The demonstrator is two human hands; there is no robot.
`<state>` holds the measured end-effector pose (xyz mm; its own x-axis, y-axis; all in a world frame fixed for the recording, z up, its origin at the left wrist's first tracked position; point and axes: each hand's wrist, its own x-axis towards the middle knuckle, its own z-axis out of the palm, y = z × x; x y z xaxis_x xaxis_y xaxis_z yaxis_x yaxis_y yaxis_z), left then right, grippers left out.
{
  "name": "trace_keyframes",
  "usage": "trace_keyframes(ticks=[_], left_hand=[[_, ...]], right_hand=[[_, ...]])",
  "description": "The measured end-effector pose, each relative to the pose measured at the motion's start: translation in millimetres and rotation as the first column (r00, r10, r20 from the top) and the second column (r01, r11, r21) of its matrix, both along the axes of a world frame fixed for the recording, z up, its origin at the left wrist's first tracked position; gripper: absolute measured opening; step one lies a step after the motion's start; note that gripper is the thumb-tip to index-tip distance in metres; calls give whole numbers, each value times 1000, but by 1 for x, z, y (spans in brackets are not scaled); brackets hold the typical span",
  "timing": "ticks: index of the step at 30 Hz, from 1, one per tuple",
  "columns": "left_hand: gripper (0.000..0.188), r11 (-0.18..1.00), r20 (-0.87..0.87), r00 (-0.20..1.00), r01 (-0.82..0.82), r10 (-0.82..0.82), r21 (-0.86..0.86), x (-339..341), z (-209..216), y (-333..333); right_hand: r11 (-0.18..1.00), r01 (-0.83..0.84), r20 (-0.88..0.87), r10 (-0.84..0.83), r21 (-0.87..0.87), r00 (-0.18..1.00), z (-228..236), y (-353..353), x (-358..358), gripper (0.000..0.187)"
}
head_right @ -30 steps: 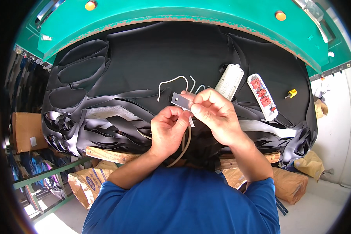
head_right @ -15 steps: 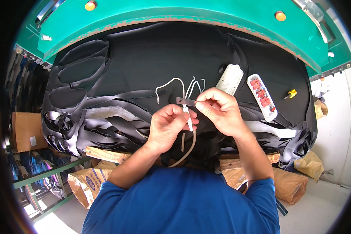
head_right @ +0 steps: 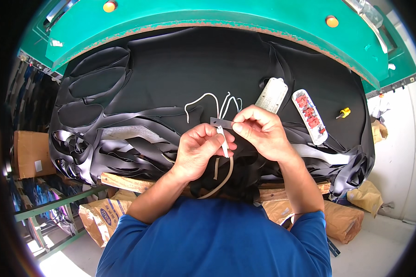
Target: Assemble product components by threading a cord through a plastic part and trimming it with scissors.
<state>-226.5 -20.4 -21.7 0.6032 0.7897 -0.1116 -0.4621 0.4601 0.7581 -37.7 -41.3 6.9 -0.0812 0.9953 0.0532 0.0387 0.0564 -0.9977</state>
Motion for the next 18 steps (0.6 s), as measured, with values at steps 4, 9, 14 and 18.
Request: trace_keyframes(ticks=[4, 9, 14, 18], left_hand=[[8, 1000, 22, 1000, 5, -5, -1, 0, -1, 1], [7, 1000, 17, 1000, 3, -3, 9, 1, -2, 1], [6, 999, 2, 1000, -11, 11, 37, 1, -3, 0], [5, 999, -3, 1000, 13, -13, 46, 3, -4, -2]], right_hand=[[1000, -5, 40, 6, -26, 999, 1, 0, 5, 6], [996, -22, 30, 25, -88, 999, 4, -1, 7, 7], [993, -36, -36, 32, -112, 999, 3, -3, 5, 7], [989, -72, -108, 58, -132, 992, 5, -4, 2, 7]])
